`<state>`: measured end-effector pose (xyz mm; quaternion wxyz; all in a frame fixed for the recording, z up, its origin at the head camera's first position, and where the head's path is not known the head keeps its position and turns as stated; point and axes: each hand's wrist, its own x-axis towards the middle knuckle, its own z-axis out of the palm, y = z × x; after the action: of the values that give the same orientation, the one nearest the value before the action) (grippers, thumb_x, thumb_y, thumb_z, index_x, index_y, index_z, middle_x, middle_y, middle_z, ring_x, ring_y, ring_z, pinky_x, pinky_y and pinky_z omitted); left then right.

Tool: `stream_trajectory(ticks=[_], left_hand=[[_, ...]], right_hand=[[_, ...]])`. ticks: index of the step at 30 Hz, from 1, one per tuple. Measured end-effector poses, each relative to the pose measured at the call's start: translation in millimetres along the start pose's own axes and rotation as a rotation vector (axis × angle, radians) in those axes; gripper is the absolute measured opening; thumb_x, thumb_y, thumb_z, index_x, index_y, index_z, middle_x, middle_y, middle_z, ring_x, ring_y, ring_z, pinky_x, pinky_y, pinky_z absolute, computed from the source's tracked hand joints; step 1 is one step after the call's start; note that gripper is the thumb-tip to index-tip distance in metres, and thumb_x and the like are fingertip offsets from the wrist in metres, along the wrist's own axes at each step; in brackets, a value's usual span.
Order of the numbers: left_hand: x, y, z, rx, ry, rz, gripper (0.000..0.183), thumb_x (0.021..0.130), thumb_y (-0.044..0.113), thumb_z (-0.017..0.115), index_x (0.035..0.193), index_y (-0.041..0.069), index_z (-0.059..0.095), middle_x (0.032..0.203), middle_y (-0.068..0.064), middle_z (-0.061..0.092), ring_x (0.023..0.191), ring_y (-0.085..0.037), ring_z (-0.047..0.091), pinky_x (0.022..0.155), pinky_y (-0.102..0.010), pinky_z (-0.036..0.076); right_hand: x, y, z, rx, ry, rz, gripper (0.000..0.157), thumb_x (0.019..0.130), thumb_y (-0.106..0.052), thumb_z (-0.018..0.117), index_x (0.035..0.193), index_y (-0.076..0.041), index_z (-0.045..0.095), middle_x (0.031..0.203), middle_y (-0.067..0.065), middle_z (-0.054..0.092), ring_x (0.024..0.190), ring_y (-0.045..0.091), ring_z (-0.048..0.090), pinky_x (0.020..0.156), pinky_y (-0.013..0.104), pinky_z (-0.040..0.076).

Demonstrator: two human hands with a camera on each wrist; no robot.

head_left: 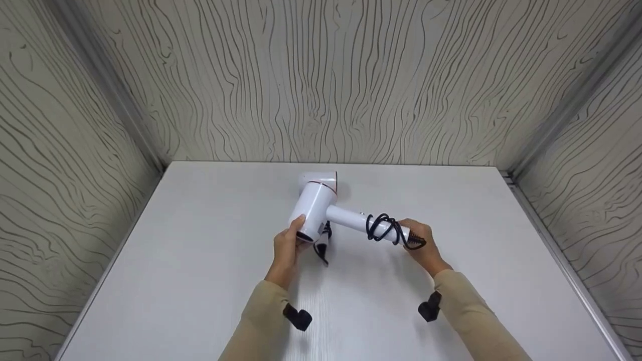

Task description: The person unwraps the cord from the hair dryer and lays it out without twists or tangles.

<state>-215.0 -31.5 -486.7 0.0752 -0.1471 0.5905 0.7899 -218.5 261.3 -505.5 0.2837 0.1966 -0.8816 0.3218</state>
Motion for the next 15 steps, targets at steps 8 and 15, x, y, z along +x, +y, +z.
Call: stream_trajectory(ticks=[8,15], left_hand=[[-0.2,-3.0,-1.7,0.058,-0.028,-0.010,0.063,0.091,0.046,0.055,0.126,-0.007,0.052,0.115,-0.015,0.066,0.091,-0.011,0.066,0.089,-0.028,0.056],[0.4,-2.4,-2.6,0.075,-0.030,-0.024,0.066,0.091,0.045,0.056,0.128,-0.009,0.050,0.119,-0.017,0.064,0.090,-0.012,0.066,0.089,-0.029,0.056]], right_hand=[[7,0,-12.7,0.068,-0.055,0.181,0.010,0.079,0.009,0.068,0.088,0.004,0.070,0.084,0.015,0.073,0.078,0.026,0.068,0.070,0.033,0.060],[12,5,-19.0,0.025,-0.037,0.166,0.011,0.081,0.009,0.069,0.090,0.002,0.070,0.085,0.012,0.072,0.078,0.015,0.068,0.070,0.031,0.061]])
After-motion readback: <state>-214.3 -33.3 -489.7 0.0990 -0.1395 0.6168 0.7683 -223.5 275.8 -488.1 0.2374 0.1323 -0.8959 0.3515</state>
